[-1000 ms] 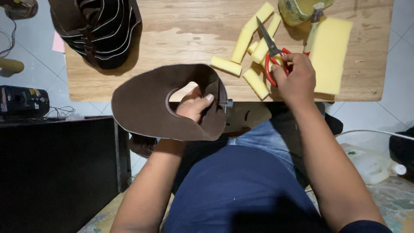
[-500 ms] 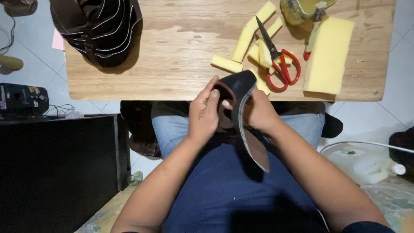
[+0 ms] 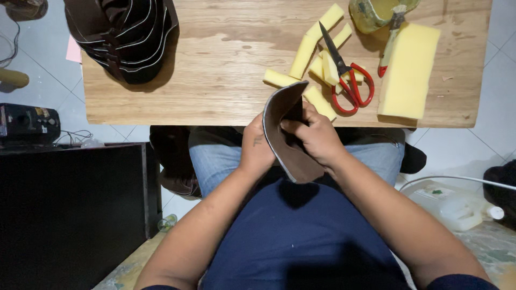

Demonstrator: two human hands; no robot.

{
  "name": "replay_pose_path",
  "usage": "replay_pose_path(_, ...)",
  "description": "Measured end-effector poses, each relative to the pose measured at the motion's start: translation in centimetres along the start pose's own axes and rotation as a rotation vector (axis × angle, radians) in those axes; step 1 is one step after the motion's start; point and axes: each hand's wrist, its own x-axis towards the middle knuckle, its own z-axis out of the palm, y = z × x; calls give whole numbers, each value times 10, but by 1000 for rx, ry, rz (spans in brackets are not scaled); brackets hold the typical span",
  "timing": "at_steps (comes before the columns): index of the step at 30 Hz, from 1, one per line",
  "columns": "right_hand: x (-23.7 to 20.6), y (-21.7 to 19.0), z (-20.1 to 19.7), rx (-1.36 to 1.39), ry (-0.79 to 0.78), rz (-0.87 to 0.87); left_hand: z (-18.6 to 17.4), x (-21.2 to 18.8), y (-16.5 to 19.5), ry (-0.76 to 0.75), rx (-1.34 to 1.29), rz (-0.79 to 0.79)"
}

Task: The person cuts yellow foam strips into smaller pieces with red-handled scissors on a wooden workbench. They then pick up a brown shoe upper, insert the cut foam pieces into it, and press and adjust the foam inside the shoe with their hands.

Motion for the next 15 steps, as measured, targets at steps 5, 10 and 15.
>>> replay_pose_path(5, 8, 14, -3, -263, 72, -374, 1, -3, -19, 22, -239, -260)
replay_pose_path(10, 3, 17, -8, -499, 98, -278, 0, 4, -25, 1, -374, -141)
replay_pose_path(15, -3, 9, -5, -400, 85, -377, -12, -7, -10, 35, -401, -420)
